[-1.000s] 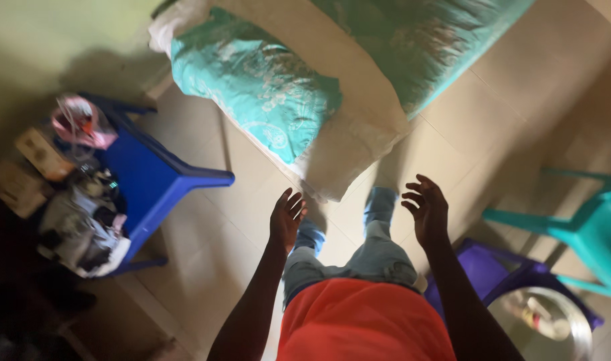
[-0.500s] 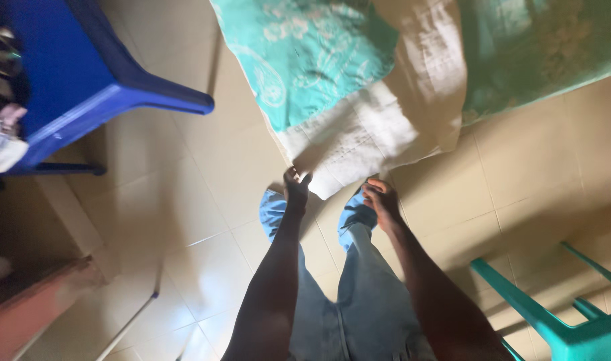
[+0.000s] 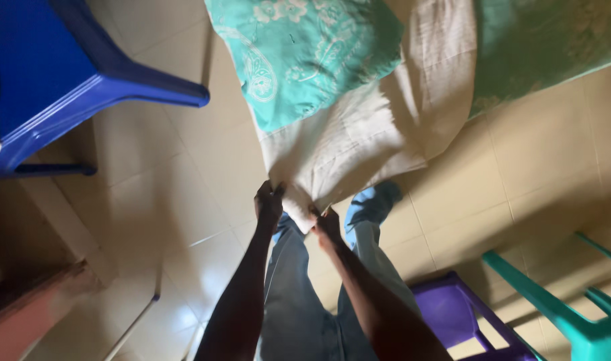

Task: The person sweeps the tiled floor with a traditional broom, moving teal and purple plastic chairs to access different areas. They then arrange the chairs, place a tray with cups on a purple chair, and fold a bedsheet on a mattress.

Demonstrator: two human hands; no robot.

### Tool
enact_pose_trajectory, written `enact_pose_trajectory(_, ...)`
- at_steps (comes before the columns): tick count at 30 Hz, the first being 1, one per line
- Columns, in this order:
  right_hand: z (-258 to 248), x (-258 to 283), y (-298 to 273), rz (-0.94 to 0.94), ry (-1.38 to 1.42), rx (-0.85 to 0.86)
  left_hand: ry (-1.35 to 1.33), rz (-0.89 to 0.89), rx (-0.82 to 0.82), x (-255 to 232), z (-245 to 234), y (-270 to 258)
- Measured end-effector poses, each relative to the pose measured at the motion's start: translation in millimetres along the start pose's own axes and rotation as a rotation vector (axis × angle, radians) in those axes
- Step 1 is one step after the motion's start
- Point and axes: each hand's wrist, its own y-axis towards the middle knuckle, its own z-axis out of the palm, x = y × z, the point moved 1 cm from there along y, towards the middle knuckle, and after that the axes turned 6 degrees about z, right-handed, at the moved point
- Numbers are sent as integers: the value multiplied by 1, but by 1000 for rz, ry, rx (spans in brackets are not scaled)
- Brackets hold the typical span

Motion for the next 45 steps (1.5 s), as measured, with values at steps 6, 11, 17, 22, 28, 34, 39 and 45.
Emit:
enact_pose_trajectory(6, -38, 121, 46, -695, -493, -653, 145, 177, -56, -34, -33, 51)
enact_pose_trajectory(11, 13, 300, 90, -797, -99, -308, -324, 185, -116, -97, -50, 118)
enact_pose_trajectory(17, 51, 410, 135, -598, 221, 160, -530, 221, -53, -159, -56, 159)
enact_pose_trajectory(22, 51, 397, 88, -337, 339, 501, -891, 116, 16, -177, -58, 170)
enact_pose_trajectory(28, -39, 301, -3, 119, 57, 454, -1125, -225, 213, -150, -76, 138)
enact_pose_trajectory(34, -200, 273, -39, 83, -147, 811, -863, -166, 475, -98, -38, -2)
enact_pose_trajectory(39, -197, 300, -61, 164, -52, 459, -879, -375, 623, -112, 2, -138)
enact_pose_trajectory(45, -155, 335, -105, 128, -121, 496, -843, -327, 428, -138, -68, -223)
